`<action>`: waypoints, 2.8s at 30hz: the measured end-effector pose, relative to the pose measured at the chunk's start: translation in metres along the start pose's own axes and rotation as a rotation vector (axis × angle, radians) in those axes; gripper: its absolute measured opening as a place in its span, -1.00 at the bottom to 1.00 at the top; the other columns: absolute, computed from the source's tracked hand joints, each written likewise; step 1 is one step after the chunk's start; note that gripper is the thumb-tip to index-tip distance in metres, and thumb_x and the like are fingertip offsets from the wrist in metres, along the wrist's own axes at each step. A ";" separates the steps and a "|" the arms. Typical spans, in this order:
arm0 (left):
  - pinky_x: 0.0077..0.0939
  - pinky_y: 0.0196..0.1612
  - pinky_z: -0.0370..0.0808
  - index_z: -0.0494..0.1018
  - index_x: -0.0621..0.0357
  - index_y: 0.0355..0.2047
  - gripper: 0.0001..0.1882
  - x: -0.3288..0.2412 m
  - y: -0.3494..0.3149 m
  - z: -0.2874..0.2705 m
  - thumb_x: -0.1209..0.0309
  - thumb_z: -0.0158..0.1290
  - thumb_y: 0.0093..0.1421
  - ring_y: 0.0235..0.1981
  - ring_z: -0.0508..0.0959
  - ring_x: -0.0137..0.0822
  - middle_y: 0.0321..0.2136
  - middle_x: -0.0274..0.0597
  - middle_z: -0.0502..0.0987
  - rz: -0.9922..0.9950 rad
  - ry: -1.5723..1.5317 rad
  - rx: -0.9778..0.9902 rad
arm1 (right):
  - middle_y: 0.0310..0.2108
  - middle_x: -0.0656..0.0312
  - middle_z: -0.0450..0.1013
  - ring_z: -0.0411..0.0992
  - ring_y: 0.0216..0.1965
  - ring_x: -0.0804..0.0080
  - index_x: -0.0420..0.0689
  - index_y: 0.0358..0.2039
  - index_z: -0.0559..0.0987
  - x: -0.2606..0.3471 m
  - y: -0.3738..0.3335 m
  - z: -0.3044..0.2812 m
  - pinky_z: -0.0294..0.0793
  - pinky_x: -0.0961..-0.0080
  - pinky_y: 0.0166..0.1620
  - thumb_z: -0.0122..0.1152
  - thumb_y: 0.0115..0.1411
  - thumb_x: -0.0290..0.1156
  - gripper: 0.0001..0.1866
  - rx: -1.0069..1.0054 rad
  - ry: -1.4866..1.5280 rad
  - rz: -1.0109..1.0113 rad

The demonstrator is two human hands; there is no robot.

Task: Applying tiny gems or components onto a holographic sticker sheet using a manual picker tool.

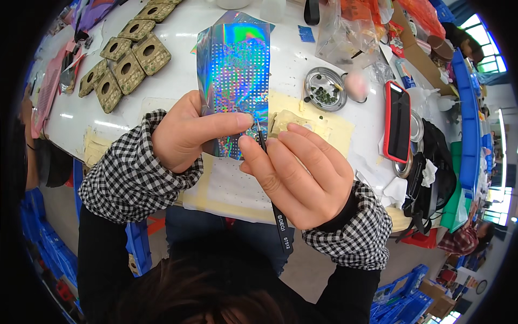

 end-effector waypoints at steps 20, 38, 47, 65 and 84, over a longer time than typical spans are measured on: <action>-0.58 -0.10 0.47 0.52 0.26 -0.15 -0.77 -0.004 0.000 0.001 0.50 0.14 0.17 -0.23 0.55 -0.50 -0.24 -0.25 0.60 0.107 0.093 0.014 | -0.42 0.26 0.41 0.47 -0.31 0.35 -0.18 -0.18 0.64 -0.003 0.000 -0.002 0.63 0.40 -0.21 0.40 -0.03 -0.38 -0.64 0.014 0.043 0.042; -0.58 -0.13 0.49 0.52 0.28 -0.13 -0.73 -0.004 0.000 0.002 0.48 0.18 0.14 -0.24 0.55 -0.51 -0.23 -0.21 0.61 0.135 0.078 0.022 | -0.42 0.27 0.43 0.48 -0.30 0.37 -0.18 -0.21 0.64 -0.004 -0.001 -0.004 0.62 0.42 -0.19 0.39 -0.01 -0.38 -0.68 0.004 0.056 0.048; -0.58 -0.09 0.47 0.51 0.27 -0.12 -0.75 -0.005 -0.002 0.002 0.51 0.13 0.17 -0.20 0.56 -0.50 -0.21 -0.24 0.60 0.096 0.108 0.032 | -0.41 0.26 0.45 0.49 -0.30 0.37 -0.18 -0.22 0.64 -0.004 -0.002 -0.004 0.62 0.43 -0.20 0.39 0.00 -0.37 -0.69 -0.020 0.058 0.046; -0.56 -0.09 0.48 0.50 0.29 -0.12 -0.74 -0.004 0.000 0.000 0.50 0.14 0.16 -0.22 0.56 -0.47 -0.23 -0.22 0.60 0.095 0.118 0.004 | -0.42 0.26 0.46 0.49 -0.31 0.36 -0.17 -0.22 0.65 -0.006 -0.004 -0.006 0.62 0.44 -0.24 0.40 0.00 -0.37 -0.70 -0.027 0.078 0.057; -0.53 -0.15 0.52 0.51 0.29 -0.16 -0.71 -0.018 0.011 -0.036 0.38 0.18 0.14 -0.26 0.60 -0.43 -0.26 -0.19 0.60 0.208 0.305 -0.268 | -0.29 0.18 0.49 0.47 -0.25 0.35 -0.21 -0.22 0.58 0.028 -0.011 0.041 0.53 0.45 -0.18 0.32 -0.02 -0.41 -0.69 0.307 0.359 -0.142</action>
Point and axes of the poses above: each hand's wrist, its own y-axis towards the middle knuckle, its own z-axis out of the palm, x = y × z, the point moved 6 cm from there along y, towards the middle knuckle
